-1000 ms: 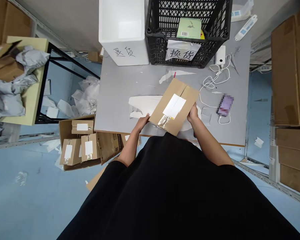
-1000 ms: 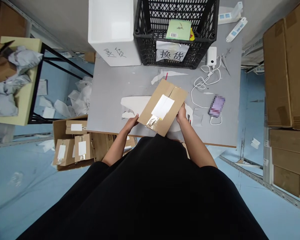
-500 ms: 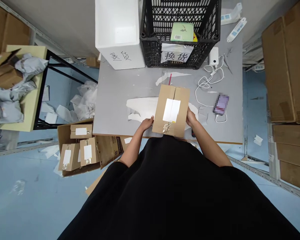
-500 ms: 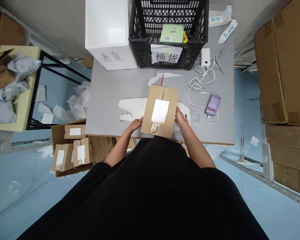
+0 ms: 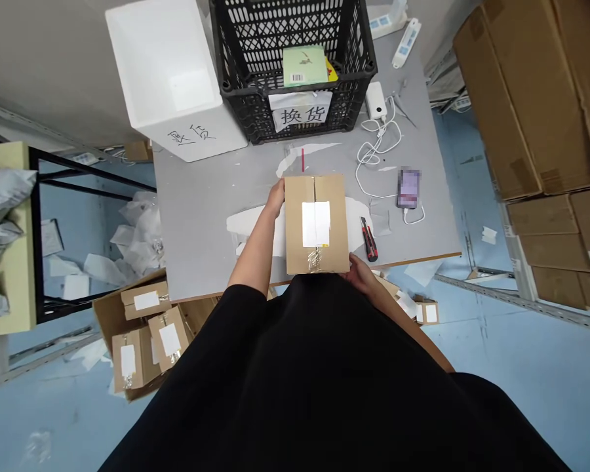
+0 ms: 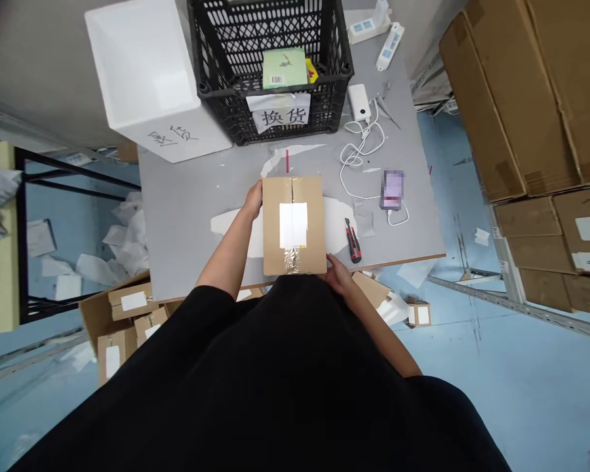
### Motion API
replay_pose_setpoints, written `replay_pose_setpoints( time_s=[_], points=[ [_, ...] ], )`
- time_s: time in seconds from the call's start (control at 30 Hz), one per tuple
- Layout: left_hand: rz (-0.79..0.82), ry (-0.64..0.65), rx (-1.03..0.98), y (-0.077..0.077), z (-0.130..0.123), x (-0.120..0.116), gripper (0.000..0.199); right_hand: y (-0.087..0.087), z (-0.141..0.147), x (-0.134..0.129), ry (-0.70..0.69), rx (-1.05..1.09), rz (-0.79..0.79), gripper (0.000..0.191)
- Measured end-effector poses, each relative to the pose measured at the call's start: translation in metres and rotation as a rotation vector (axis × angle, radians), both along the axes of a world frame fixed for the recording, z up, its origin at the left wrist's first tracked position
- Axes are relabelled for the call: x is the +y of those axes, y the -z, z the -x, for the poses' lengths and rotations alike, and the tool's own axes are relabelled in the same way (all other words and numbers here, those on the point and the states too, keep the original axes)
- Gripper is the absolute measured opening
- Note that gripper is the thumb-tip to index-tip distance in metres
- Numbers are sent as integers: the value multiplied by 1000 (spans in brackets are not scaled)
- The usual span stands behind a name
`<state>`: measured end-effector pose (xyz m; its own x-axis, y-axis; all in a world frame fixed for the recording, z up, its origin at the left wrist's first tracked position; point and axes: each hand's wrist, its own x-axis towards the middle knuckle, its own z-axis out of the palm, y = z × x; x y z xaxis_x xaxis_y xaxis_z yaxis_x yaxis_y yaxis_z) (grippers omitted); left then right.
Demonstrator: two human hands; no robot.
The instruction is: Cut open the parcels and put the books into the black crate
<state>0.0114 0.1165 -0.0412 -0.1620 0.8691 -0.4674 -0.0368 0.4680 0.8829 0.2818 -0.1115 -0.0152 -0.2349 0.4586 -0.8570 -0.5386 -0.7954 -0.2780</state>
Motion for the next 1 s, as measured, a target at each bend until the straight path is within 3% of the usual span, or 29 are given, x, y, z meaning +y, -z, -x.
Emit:
replay_pose_setpoints(
  time_s=[0.1,0.3,0.47,0.63,0.8,0.9,1.0],
  points=[
    [11,-63,19,-1,10,-14,34,-3,2,9,-22,-41,-9,28],
    [26,-278,-21,-11,57,-58,28,-12,11,47,-46,-48,-11,23],
    [13,-406,-84,-11,78,-95,28,-12,22,84,65,-236,-86,16],
    [74,-384,-129,-10,67,-140,35,1,13,124,92,-489,-247,23],
    [175,-240,6,-16,41,-197,35,13,-5,159,-95,-443,-336,30],
    [236,-237,88,-18,26,-223,30,20,-13,168,-206,-437,-382,33],
    [209,-264,123,-19,17,-229,28,34,-26,162,-246,-579,-481,31]
  ],
)
